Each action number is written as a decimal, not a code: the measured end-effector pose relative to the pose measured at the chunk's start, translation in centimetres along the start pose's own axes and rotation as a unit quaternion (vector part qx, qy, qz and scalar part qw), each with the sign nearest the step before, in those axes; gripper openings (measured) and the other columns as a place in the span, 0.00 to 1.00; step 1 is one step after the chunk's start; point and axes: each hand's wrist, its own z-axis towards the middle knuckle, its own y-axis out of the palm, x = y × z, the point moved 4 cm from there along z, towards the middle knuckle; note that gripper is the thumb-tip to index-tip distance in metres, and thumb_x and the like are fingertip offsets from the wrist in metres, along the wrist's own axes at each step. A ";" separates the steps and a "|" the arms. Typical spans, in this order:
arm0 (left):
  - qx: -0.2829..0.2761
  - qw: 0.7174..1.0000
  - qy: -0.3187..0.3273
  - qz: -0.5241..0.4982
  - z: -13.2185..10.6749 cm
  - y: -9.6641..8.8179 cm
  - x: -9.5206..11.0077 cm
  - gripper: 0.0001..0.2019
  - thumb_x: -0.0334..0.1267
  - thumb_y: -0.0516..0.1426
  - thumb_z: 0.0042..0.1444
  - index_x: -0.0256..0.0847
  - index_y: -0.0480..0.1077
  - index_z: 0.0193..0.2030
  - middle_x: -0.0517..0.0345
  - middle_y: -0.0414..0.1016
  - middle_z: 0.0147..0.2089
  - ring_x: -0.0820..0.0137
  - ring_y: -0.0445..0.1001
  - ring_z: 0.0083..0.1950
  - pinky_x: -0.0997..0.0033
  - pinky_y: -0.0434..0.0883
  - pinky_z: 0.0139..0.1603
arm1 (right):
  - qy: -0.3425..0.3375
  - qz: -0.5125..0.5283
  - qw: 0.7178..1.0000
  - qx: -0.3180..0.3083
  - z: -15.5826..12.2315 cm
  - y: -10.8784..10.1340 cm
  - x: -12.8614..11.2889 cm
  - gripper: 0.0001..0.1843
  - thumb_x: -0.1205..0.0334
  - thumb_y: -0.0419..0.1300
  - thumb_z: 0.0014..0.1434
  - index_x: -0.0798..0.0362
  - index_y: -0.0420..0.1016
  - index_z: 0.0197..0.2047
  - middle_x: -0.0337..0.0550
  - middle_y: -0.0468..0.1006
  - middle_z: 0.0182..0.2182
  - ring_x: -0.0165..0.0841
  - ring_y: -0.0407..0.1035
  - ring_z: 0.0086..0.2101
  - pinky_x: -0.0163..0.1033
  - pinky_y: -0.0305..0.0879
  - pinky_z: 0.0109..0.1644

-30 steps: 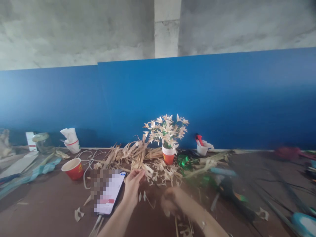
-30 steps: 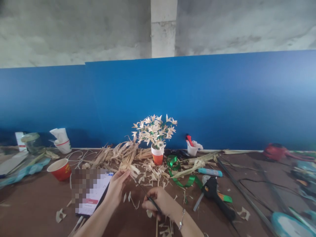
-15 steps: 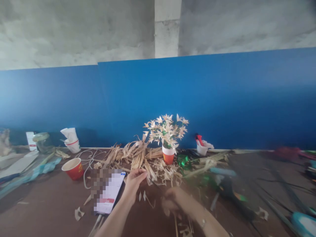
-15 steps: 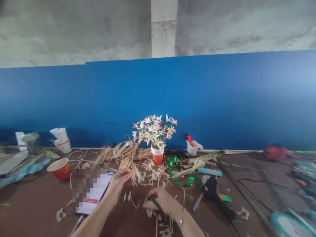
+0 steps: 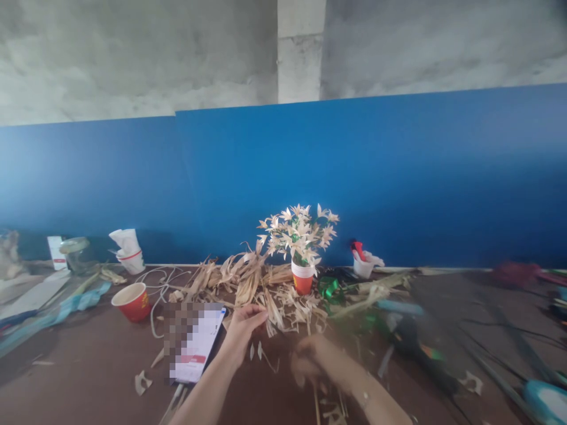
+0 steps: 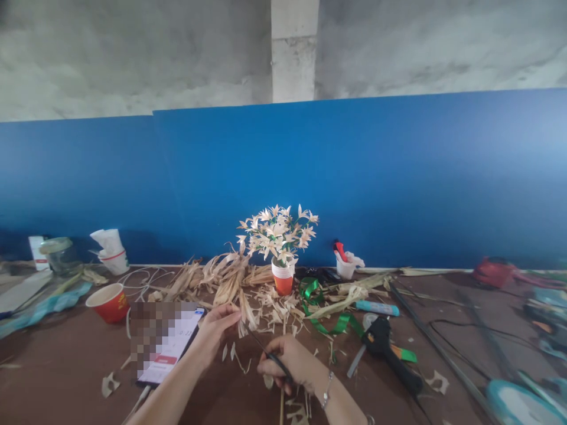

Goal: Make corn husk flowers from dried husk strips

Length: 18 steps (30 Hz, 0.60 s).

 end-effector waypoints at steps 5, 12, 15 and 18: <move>-0.018 1.000 -0.016 -0.018 0.1 0.0 -0.4 0.11 0.39 0.67 0.37 0.34 0.72 0.24 0.62 0.69 0.19 0.79 0.65 0.19 0.79 0.62 0.22 | -0.012 0.012 1.000 -0.001 0.4 0.0 0.4 0.25 0.41 0.53 0.51 0.56 0.73 0.24 0.35 0.68 0.11 0.21 0.54 0.10 0.26 0.45 0.10; -0.004 1.000 -0.018 -0.019 -0.1 0.2 -0.1 0.13 0.39 0.68 0.33 0.34 0.72 0.22 0.62 0.68 0.17 0.78 0.64 0.18 0.78 0.63 0.21 | -0.017 -0.002 1.000 0.001 0.2 0.3 -0.2 0.24 0.41 0.56 0.50 0.56 0.71 0.21 0.33 0.64 0.09 0.20 0.50 0.08 0.26 0.42 0.09; -0.012 1.000 -0.006 -0.018 -0.3 0.4 0.1 0.12 0.39 0.67 0.35 0.35 0.71 0.21 0.62 0.68 0.17 0.78 0.65 0.18 0.78 0.63 0.21 | -0.025 -0.030 0.999 -0.001 0.0 0.4 -0.8 0.25 0.41 0.56 0.50 0.56 0.71 0.19 0.33 0.65 0.09 0.19 0.51 0.09 0.25 0.43 0.09; -0.017 1.000 -0.006 -0.015 -0.3 0.5 0.1 0.11 0.39 0.66 0.36 0.36 0.70 0.21 0.63 0.68 0.16 0.78 0.64 0.17 0.79 0.62 0.20 | -0.033 -0.023 0.999 -0.001 0.1 0.4 -0.5 0.25 0.41 0.55 0.50 0.56 0.71 0.20 0.32 0.64 0.09 0.19 0.50 0.08 0.25 0.43 0.09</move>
